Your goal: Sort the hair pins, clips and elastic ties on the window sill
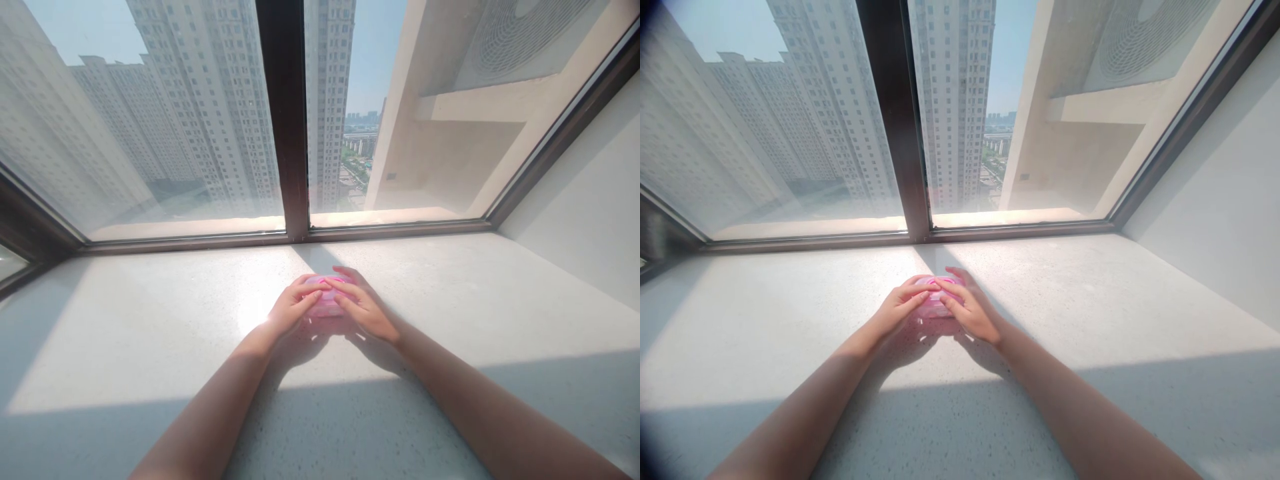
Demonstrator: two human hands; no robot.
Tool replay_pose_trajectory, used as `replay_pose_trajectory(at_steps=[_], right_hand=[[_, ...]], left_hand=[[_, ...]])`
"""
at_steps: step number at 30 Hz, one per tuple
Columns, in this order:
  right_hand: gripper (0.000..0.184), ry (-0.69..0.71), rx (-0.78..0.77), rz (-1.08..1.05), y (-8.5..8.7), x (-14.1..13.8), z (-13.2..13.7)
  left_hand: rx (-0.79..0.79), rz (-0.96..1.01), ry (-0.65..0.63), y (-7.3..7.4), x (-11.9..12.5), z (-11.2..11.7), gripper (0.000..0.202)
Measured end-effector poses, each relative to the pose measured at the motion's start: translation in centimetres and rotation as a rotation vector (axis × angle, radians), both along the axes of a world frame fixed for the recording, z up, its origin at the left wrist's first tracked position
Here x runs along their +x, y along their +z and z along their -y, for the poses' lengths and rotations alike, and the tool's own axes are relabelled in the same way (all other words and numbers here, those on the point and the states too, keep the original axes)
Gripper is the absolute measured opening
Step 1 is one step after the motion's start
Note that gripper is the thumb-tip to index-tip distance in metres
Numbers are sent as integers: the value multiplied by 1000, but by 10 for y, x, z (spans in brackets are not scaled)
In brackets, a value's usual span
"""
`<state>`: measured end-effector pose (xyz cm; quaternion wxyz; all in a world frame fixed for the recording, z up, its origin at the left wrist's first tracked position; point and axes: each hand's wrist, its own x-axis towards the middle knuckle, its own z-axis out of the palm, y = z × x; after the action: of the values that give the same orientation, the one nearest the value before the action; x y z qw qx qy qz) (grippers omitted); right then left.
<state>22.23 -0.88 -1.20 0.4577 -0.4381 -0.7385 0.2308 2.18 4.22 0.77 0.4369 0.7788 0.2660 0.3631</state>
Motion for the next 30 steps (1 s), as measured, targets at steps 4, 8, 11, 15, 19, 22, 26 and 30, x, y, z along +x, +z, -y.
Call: replay_pose_trajectory(at_steps=[4, 8, 11, 15, 19, 22, 26, 30], right_hand=[[42, -64, 30, 135, 1, 0, 2], [53, -58, 29, 205, 4, 2, 4], [61, -25, 22, 222, 5, 2, 5], [64, -16, 32, 225, 1, 2, 4], [64, -48, 57, 231, -8, 0, 2], [65, -67, 74, 255, -15, 0, 1], [66, -119, 99, 290, -19, 0, 0], [64, -123, 103, 283, -18, 1, -1]], left_hand=[[36, -35, -2, -1, -1, -1, 28], [36, -34, -7, -1, -2, -1, 28], [23, -25, -15, -1, -2, -1, 28], [10, -19, -25, -2, -2, -1, 28], [24, -26, -31, -1, -2, -1, 29], [38, -49, -36, 0, -3, -1, 30], [53, -71, -26, 1, -2, 0, 32], [72, -70, 3, -1, 0, 1, 33]])
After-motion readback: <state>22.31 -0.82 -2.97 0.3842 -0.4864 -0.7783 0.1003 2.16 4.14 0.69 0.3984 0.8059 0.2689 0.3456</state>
